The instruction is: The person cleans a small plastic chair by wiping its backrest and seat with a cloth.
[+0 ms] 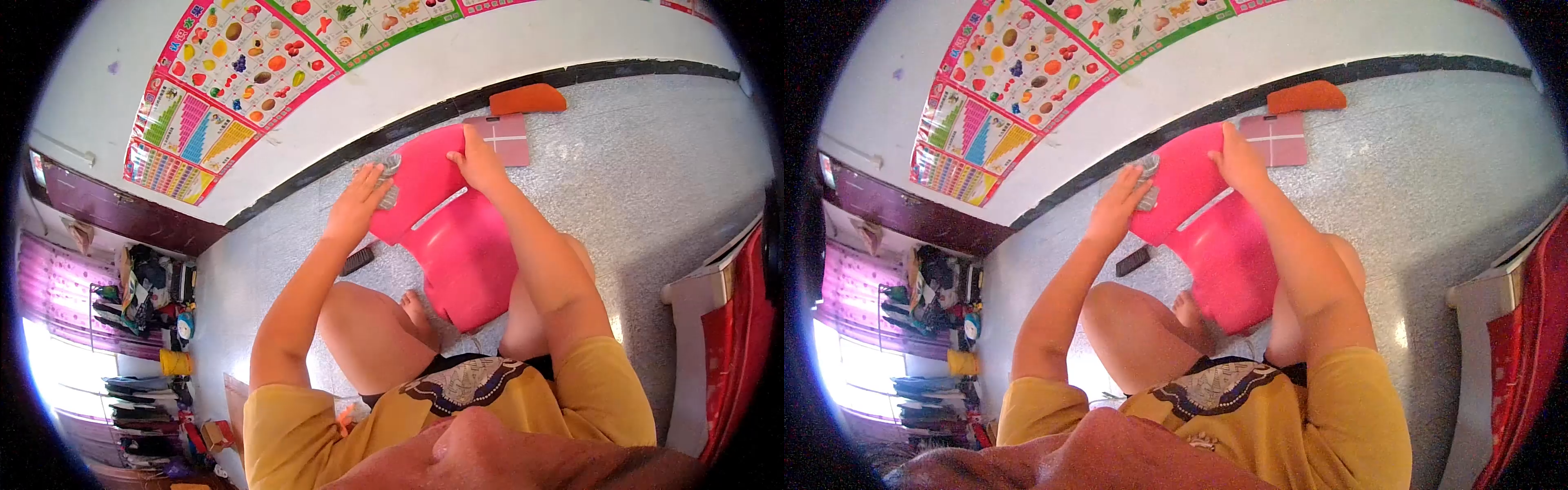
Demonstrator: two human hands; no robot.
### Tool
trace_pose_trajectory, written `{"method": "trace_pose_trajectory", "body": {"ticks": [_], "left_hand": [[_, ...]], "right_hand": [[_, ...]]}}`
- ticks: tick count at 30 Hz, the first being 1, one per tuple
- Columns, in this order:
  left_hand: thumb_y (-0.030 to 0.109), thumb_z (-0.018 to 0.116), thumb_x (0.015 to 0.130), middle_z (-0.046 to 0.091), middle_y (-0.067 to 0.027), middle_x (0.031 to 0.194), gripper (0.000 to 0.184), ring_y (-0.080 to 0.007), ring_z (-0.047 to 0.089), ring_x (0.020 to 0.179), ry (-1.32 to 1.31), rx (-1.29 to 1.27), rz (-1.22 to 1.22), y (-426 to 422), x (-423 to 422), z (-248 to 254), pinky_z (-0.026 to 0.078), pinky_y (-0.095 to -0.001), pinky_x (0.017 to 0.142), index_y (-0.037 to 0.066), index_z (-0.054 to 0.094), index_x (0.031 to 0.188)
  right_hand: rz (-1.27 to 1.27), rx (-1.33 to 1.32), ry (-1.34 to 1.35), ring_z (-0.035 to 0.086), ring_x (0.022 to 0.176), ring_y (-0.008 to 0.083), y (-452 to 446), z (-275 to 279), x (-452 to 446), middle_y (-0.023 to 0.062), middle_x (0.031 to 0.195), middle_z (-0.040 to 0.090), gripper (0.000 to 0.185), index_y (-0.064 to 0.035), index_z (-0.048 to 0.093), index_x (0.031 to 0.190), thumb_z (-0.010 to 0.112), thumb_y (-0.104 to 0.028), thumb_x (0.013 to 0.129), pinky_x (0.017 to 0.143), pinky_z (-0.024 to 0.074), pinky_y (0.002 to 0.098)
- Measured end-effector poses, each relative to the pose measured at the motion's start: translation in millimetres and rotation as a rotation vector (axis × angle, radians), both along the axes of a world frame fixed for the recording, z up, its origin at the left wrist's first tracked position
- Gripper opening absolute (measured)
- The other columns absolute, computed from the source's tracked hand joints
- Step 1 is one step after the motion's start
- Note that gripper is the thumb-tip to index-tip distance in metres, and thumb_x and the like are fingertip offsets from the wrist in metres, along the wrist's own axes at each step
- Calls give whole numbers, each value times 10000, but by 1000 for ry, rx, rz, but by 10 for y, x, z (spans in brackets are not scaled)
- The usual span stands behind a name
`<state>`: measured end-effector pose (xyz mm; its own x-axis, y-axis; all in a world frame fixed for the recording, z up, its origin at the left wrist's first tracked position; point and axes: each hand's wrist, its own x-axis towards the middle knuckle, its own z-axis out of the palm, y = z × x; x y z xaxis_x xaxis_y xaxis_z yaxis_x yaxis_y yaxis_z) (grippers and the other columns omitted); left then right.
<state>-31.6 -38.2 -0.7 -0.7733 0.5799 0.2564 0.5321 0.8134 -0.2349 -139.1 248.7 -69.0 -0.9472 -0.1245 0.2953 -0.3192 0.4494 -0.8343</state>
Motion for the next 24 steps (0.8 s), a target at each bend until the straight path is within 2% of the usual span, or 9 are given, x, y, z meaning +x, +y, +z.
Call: {"method": "trace_pose_trajectory", "body": {"ticks": [6, 9, 12, 15, 21, 24], "left_hand": [[-7, 537, 919, 487, -172, 1574, 609, -396, 515, 1403, -114, 228, 183, 198, -204, 22, 445, -458, 1158, 163, 530, 1504], [4, 510, 939, 529, -177, 1533, 577, -384, 560, 1354, -127, 304, 144, 410, -563, 23, 463, -447, 1131, 165, 541, 1493], [16, 488, 952, 573, -169, 1490, 546, -354, 579, 1335, -152, 399, 72, 733, -878, 51, 471, -436, 1114, 157, 559, 1474], [35, 488, 956, 606, -162, 1455, 521, -327, 585, 1334, -190, 389, 150, 929, -990, 33, 466, -433, 1119, 151, 581, 1456], [-4, 530, 937, 603, -193, 1455, 583, -364, 581, 1340, -164, 491, 74, 300, -746, -147, 456, -420, 1127, 160, 555, 1496], [8, 548, 961, 604, -193, 1442, 594, -389, 584, 1324, -264, 546, 153, 27, -407, 5, 472, -435, 1110, 188, 517, 1526]], "right_hand": [[-15, -22, -35, 628, 1158, 499, -56, -48, -45, 306, 1227, 655, 563, -12, 461, 1338, 774, -194, 908, 951, 527, 545], [-20, -35, -14, 620, 1171, 501, -51, 30, 2, 309, 1241, 647, 547, -15, 463, 1330, 773, -174, 908, 955, 522, 543], [70, -162, 42, 616, 1182, 500, -66, -270, -166, 301, 1261, 641, 542, -27, 464, 1335, 772, -159, 908, 962, 517, 542], [28, -34, -85, 610, 1183, 504, -5, -30, -40, 296, 1268, 638, 537, -41, 461, 1333, 768, -185, 917, 964, 514, 543], [31, 30, -61, 619, 1152, 508, 6, -92, -94, 296, 1243, 646, 532, -42, 453, 1311, 761, -245, 928, 941, 518, 556], [21, 31, -38, 629, 1139, 503, -13, -137, -143, 295, 1228, 654, 525, -39, 455, 1301, 761, -249, 929, 933, 522, 556]]}}
